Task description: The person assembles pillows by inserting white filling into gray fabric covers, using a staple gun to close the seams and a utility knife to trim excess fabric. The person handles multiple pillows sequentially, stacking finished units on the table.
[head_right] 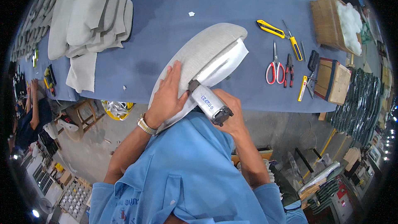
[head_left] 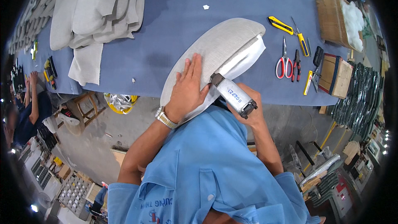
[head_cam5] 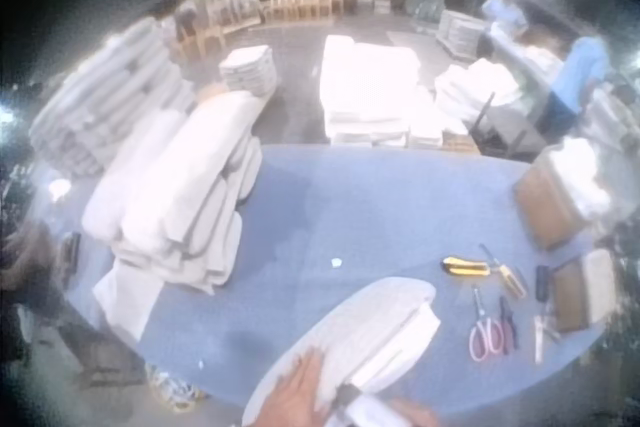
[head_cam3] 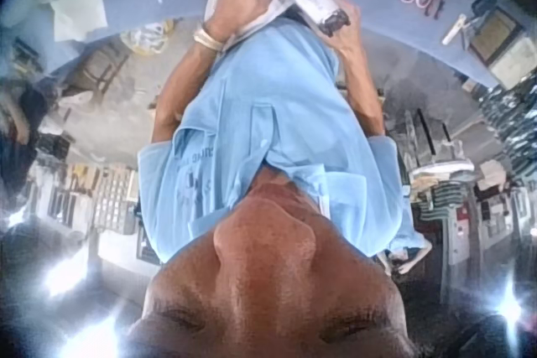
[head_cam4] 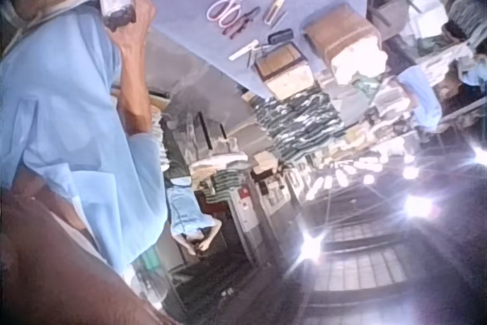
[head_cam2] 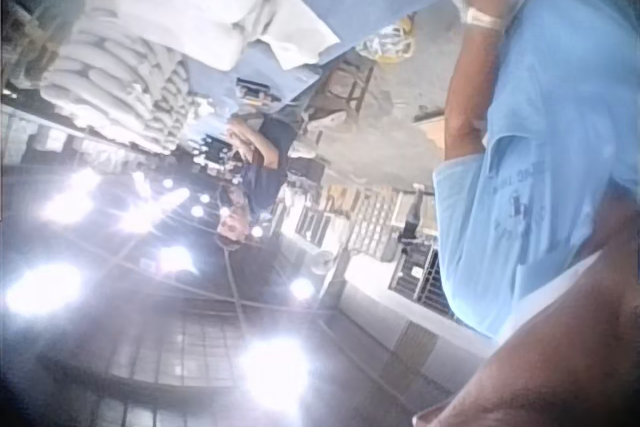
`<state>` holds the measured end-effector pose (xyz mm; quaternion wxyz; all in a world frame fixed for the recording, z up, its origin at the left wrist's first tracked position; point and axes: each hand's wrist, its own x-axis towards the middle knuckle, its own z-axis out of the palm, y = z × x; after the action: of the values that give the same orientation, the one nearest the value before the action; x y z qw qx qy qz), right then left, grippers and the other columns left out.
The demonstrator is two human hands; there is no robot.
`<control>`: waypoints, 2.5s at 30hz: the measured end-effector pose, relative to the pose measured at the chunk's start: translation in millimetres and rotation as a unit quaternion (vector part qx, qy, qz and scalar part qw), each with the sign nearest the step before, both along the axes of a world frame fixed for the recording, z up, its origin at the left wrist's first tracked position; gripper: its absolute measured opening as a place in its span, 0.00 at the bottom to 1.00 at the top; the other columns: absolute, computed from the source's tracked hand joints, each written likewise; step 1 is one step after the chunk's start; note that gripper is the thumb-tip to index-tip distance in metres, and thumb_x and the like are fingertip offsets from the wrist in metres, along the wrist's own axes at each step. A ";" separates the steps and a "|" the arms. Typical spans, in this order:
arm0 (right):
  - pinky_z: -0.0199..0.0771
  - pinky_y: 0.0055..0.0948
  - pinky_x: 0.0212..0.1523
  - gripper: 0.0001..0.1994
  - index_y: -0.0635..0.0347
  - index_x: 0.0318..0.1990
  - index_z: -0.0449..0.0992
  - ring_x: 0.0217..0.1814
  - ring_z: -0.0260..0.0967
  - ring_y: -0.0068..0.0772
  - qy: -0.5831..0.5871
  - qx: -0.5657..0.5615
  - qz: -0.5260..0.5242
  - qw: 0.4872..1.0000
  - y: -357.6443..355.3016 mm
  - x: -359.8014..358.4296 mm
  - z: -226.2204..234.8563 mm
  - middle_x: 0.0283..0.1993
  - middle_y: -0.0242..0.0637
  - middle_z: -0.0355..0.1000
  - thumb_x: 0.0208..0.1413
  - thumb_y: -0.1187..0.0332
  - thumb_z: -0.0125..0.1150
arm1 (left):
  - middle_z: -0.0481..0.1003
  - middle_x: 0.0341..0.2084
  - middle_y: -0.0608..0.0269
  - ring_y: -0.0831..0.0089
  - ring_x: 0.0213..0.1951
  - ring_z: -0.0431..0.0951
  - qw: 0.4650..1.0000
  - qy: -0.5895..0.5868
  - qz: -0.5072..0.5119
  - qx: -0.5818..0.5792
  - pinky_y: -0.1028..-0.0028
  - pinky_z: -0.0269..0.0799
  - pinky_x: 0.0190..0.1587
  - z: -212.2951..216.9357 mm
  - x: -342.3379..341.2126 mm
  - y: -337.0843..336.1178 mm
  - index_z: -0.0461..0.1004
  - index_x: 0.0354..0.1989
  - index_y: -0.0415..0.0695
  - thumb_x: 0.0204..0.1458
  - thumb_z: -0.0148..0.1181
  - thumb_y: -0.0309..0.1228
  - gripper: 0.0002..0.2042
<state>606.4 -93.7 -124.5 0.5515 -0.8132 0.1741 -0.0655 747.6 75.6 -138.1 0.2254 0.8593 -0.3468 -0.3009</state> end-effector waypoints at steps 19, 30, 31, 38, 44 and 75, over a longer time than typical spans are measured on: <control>0.75 0.33 0.33 0.14 0.61 0.41 0.79 0.30 0.77 0.42 0.059 -0.018 -0.003 0.998 17.1 -1.6 0.4 0.30 0.41 0.76 0.44 0.72 0.71 | 0.48 0.76 0.41 0.43 0.76 0.51 0.999 -0.033 -0.001 0.011 0.37 0.61 0.67 -3.3 -3.9 -4.5 0.43 0.77 0.36 0.49 0.69 0.26 0.49; 0.74 0.32 0.33 0.16 0.63 0.41 0.80 0.30 0.77 0.43 0.005 -0.024 0.010 1.000 22.7 -9.8 1.4 0.32 0.43 0.76 0.42 0.72 0.71 | 0.49 0.76 0.41 0.43 0.75 0.53 0.999 -0.039 -0.002 -0.005 0.38 0.62 0.67 -2.9 -2.0 -0.2 0.44 0.77 0.35 0.48 0.68 0.23 0.48; 0.74 0.32 0.33 0.16 0.63 0.41 0.80 0.30 0.77 0.44 0.004 -0.026 0.011 1.000 23.3 -10.0 1.8 0.32 0.43 0.76 0.42 0.72 0.71 | 0.50 0.76 0.41 0.43 0.75 0.53 0.999 -0.037 0.000 -0.006 0.38 0.62 0.67 -2.7 -2.2 -0.6 0.44 0.77 0.35 0.48 0.68 0.23 0.48; 0.73 0.29 0.34 0.14 0.63 0.42 0.79 0.28 0.74 0.35 0.053 0.021 0.025 0.998 22.1 -3.4 1.0 0.30 0.40 0.75 0.45 0.74 0.69 | 0.53 0.75 0.40 0.42 0.74 0.55 0.998 -0.048 0.022 -0.028 0.38 0.63 0.67 -7.8 -5.6 -2.9 0.47 0.76 0.36 0.46 0.65 0.19 0.47; 0.76 0.35 0.39 0.18 0.62 0.45 0.78 0.37 0.76 0.50 0.020 0.012 0.008 1.000 29.9 5.4 5.9 0.37 0.45 0.78 0.43 0.72 0.69 | 0.54 0.74 0.38 0.41 0.73 0.57 0.996 -0.053 0.009 -0.069 0.44 0.60 0.70 -10.0 2.7 4.9 0.47 0.77 0.38 0.46 0.63 0.19 0.47; 0.74 0.32 0.34 0.13 0.66 0.39 0.79 0.31 0.77 0.39 -0.024 -0.073 0.061 0.995 11.7 6.7 -6.4 0.32 0.41 0.76 0.45 0.73 0.71 | 0.48 0.76 0.40 0.37 0.75 0.51 0.997 0.018 0.059 -0.045 0.45 0.56 0.72 -6.2 -7.1 28.8 0.40 0.78 0.41 0.55 0.63 0.31 0.46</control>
<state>613.1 -82.0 -130.9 0.4977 -0.8585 0.1053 -0.0639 740.5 104.4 -144.2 0.2872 0.8620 -0.3042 -0.2864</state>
